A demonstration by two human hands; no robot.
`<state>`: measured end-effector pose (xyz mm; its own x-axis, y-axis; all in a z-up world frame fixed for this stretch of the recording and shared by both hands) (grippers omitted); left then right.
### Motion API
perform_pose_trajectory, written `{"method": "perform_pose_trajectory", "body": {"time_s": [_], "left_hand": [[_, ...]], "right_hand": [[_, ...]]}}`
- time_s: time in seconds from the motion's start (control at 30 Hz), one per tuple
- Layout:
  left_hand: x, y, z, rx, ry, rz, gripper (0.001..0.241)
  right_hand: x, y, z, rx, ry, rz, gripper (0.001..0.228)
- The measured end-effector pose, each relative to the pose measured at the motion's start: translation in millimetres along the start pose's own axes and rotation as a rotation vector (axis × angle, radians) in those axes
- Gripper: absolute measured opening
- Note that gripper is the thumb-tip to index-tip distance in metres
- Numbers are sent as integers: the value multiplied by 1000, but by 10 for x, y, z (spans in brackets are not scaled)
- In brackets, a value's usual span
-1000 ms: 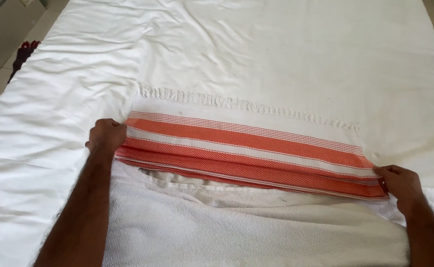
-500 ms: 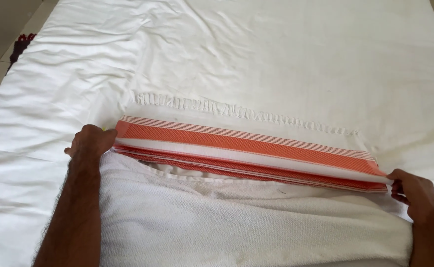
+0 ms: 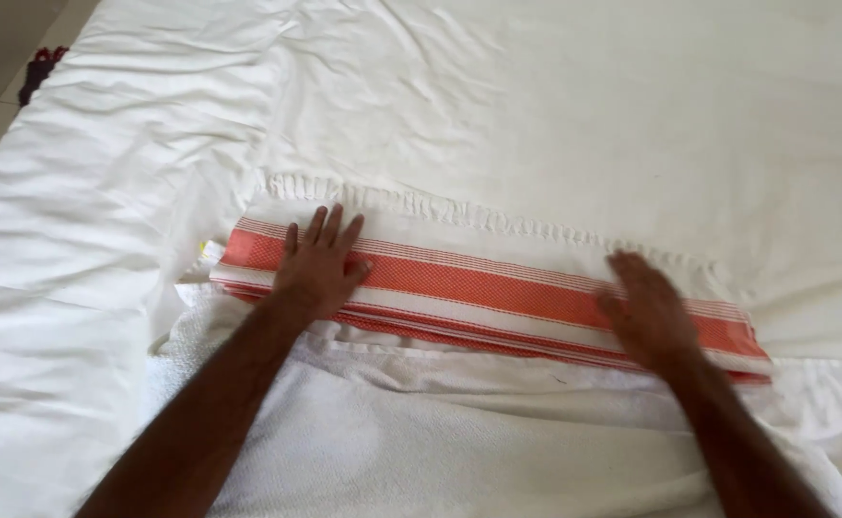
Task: The person folds a red and white striped towel on a white bedsheet. They smooth the towel, fold it in half lengthwise, then fold it again into a long, narrow strip, pressing down to flatten the folds.
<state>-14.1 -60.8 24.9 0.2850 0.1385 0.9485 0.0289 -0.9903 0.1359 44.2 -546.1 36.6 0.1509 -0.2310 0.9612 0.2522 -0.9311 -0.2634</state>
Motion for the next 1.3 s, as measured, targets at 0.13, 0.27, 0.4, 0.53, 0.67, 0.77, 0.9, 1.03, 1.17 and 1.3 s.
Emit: {"method": "perform_pose_trajectory", "body": {"time_s": [0.13, 0.27, 0.4, 0.53, 0.67, 0.77, 0.9, 1.03, 1.17, 1.3], "left_hand": [[12, -101, -129, 99, -270, -35, 99], [64, -280, -91, 164, -280, -71, 110], [-32, -616, 56, 215, -131, -185, 94], [14, -824, 36, 289, -68, -235, 86], [-19, -896, -7, 381, -57, -203, 84], [-3, -898, -25, 367, -28, -220, 84], [18, -967, -78, 437, -22, -227, 85], [11, -1039, -123, 577, 72, -221, 89], [-21, -765, -14, 554, 146, -60, 85], [-137, -169, -120, 254, 141, -72, 87]], "right_hand": [[-509, -116, 200, 85, -190, -36, 80], [-526, 79, 233, -29, -252, -42, 88], [-519, 157, 228, -133, -278, -50, 94], [-465, 238, 211, -237, -256, -36, 94], [-452, 342, 187, -285, -231, -24, 92], [-412, 439, 137, -327, -185, -38, 90], [-373, 585, 102, -388, -160, -27, 90], [-326, 576, 58, -451, -151, 33, 90], [-255, 121, 48, -379, -112, 3, 90], [-452, -534, 60, 5, -109, -104, 84]]}}
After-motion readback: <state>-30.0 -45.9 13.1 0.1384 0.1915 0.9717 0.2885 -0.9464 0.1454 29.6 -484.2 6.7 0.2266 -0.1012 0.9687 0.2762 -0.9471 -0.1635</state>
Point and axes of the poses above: each hand's wrist, its own z-axis towards the middle knuckle, its own x-axis out of the back of the hand, y = z × x, the point moved 5 cm from there along z, towards the middle knuckle, and after that the axes turned 10 degrees about -y, right-handed, at the moved point
